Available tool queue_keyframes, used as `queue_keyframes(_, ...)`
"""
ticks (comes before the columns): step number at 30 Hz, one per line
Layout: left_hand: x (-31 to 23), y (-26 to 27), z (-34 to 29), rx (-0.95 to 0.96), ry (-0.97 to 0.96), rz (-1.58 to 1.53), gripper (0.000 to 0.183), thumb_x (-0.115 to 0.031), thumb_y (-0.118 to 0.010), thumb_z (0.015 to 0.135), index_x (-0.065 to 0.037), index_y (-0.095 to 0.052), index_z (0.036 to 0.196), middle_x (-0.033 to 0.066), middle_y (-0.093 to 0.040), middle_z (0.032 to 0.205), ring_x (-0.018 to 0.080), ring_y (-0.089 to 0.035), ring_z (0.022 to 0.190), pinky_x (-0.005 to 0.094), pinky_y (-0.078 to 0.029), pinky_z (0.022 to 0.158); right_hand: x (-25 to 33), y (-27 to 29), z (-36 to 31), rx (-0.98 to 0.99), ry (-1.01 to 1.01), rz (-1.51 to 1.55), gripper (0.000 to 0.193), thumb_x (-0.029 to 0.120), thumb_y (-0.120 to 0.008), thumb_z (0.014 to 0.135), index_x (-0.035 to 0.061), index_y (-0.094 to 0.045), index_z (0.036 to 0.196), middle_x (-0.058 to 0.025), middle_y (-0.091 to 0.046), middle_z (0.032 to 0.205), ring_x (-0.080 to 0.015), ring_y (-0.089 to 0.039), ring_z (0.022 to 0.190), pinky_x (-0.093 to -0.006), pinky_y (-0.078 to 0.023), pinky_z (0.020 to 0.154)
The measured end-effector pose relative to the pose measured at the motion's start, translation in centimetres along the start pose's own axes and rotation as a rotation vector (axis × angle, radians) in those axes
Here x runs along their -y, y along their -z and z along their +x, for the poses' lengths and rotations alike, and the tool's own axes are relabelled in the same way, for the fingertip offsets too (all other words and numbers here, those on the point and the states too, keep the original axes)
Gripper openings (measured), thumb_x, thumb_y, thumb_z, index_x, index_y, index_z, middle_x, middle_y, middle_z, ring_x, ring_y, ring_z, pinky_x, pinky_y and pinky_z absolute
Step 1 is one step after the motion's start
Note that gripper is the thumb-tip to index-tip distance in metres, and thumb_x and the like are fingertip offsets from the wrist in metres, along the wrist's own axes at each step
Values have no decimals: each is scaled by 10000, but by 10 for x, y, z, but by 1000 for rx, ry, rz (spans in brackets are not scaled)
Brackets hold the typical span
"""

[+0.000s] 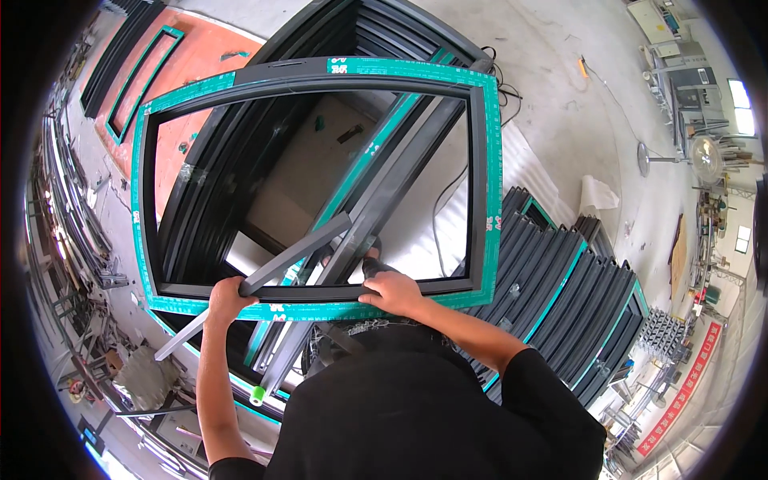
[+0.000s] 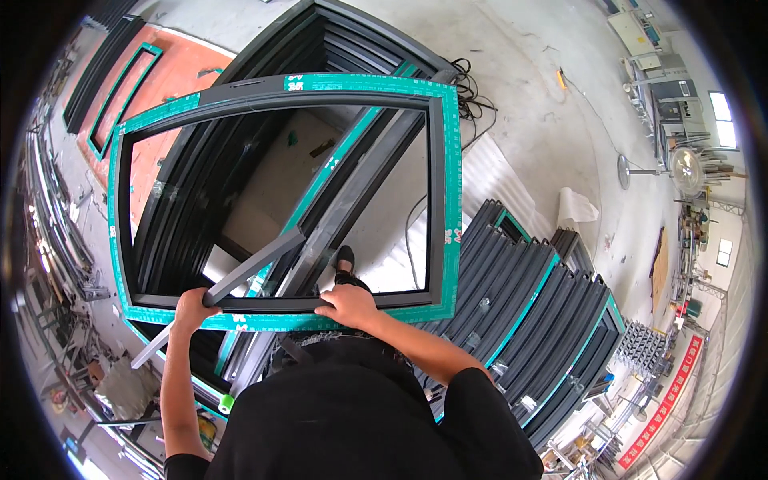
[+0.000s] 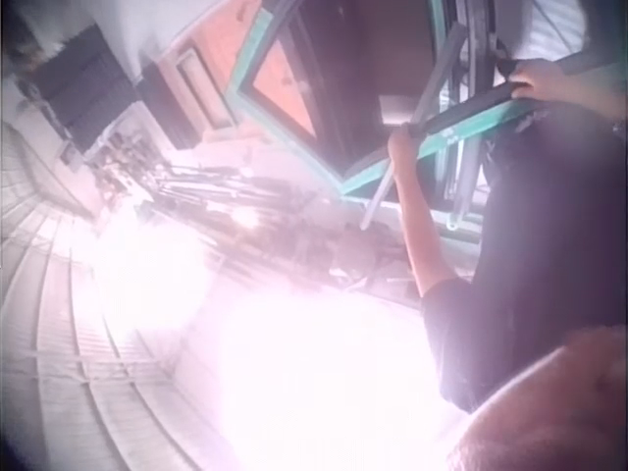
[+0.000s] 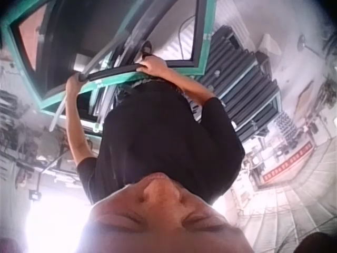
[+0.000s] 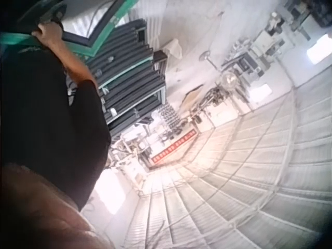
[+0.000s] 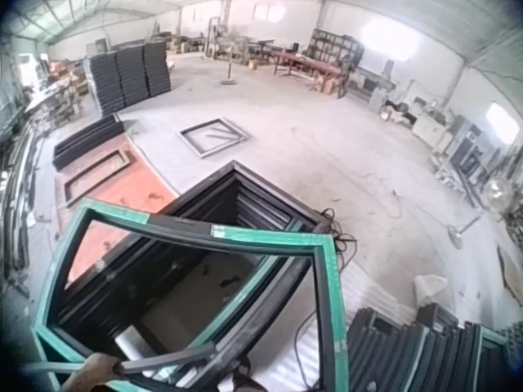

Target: The person operates a console and a motorized saw to cut metal strips, then measures the dimensions of a stack of window frames using a tape measure and secures one frame with adhesive tape.

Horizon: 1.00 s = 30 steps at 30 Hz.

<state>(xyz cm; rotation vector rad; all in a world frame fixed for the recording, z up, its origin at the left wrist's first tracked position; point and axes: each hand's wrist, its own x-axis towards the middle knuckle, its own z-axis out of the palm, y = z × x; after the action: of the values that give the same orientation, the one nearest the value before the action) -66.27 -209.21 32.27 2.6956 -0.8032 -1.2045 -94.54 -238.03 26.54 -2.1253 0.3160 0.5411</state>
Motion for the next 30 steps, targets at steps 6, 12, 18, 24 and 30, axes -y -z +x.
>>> queue_keyframes(6,7,3,11,71,-40,48,441,-305,-871,628,-7,-714,912,205,-690,847,390,-666,846,454,-514,776,-47,16,17,318,106,187,320,340,-570,948,46,-696,951,-183,-680,891,-365,-653,858,-449,-504,782)
queue_keyframes(12,12,-9,1,86,-39,26,409,-269,-857,632,-30,-728,938,199,-692,882,391,-654,891,473,-504,812,-70,33,34,601,-21,167,359,330,-696,866,61,-723,1103,-143,-732,967,-289,-684,875,-390,-515,805)
queue_keyframes(18,9,-27,-35,-77,-241,191,801,-131,-878,593,-85,-560,1328,104,-597,1258,327,-572,1139,415,-498,975,-53,34,27,537,13,6,386,286,-752,816,46,-710,1115,-167,-717,942,-317,-673,887,-402,-511,790)
queue_keyframes(24,16,-61,-39,-377,-320,502,506,-96,-643,768,-19,-535,1257,94,-574,1134,238,-602,994,336,-551,806,-40,33,12,417,-41,-39,316,269,-741,796,56,-730,1030,-180,-691,820,-329,-669,789,-432,-505,731)
queue_keyframes(30,25,-80,-41,-408,-263,567,451,-148,-629,782,-38,-540,1210,87,-563,1143,215,-611,978,332,-560,782,-40,23,0,307,15,-148,298,284,-745,775,60,-728,970,-207,-667,855,-394,-643,860,-484,-501,763)
